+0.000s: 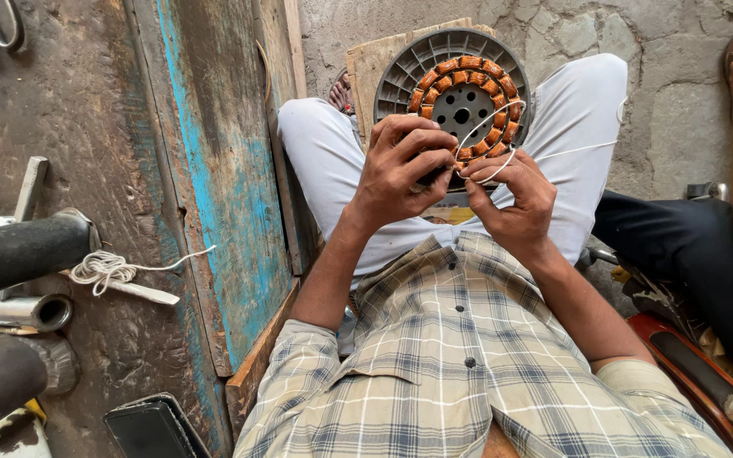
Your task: The person sits on the ground with a motor stator on their lap and ties white cord around the copper windings, looping and knotting the string by hand to secure the coils, working around the stator and pulling the cord tight.
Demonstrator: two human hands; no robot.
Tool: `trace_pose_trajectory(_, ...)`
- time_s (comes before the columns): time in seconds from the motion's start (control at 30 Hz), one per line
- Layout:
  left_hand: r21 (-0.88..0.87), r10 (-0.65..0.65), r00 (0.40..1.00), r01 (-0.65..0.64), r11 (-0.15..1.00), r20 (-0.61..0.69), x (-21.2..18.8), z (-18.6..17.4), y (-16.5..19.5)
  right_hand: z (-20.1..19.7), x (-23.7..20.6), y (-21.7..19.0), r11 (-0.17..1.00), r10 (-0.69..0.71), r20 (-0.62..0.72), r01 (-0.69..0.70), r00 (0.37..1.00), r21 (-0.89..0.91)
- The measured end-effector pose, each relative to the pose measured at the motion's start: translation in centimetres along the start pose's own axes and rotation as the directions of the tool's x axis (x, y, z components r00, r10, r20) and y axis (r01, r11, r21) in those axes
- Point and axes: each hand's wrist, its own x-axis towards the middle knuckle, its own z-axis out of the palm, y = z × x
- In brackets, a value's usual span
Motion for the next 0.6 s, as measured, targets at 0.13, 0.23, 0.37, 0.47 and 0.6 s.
trace_pose_trajectory(0.13,-0.062,-0.001,1.0,0.001,0.998,0.001,0.1,-0.3,-0.3,-0.6,0.9,-1.1,0.997,-0.039,0.034,0.041,0.999,-0.068)
trace_pose_trajectory(0.23,-0.083,-0.013,1.0,0.011,0.996,-0.013,0.1,-0.1,-0.3,-0.8,1.7,-1.3,0.985,-0.101,0.056,0.108,0.993,-0.132)
trace_pose_trajectory(0.37,-0.089,-0.018,1.0,0.016,0.996,-0.017,0.1,0.0,0.0,-1.2,2.0,-1.6,0.976,-0.116,0.068,0.126,0.991,-0.178)
trace_pose_trajectory(0.47,-0.071,0.003,1.0,-0.003,0.997,0.008,0.0,-0.1,0.1,-1.4,1.9,-1.8,0.952,-0.149,0.073,0.163,0.986,-0.261)
trace_pose_trajectory(0.6,-0.069,0.006,1.0,-0.005,0.998,0.01,0.1,-0.1,0.1,-1.6,1.8,-1.9,0.926,-0.136,0.098,0.162,0.986,-0.341)
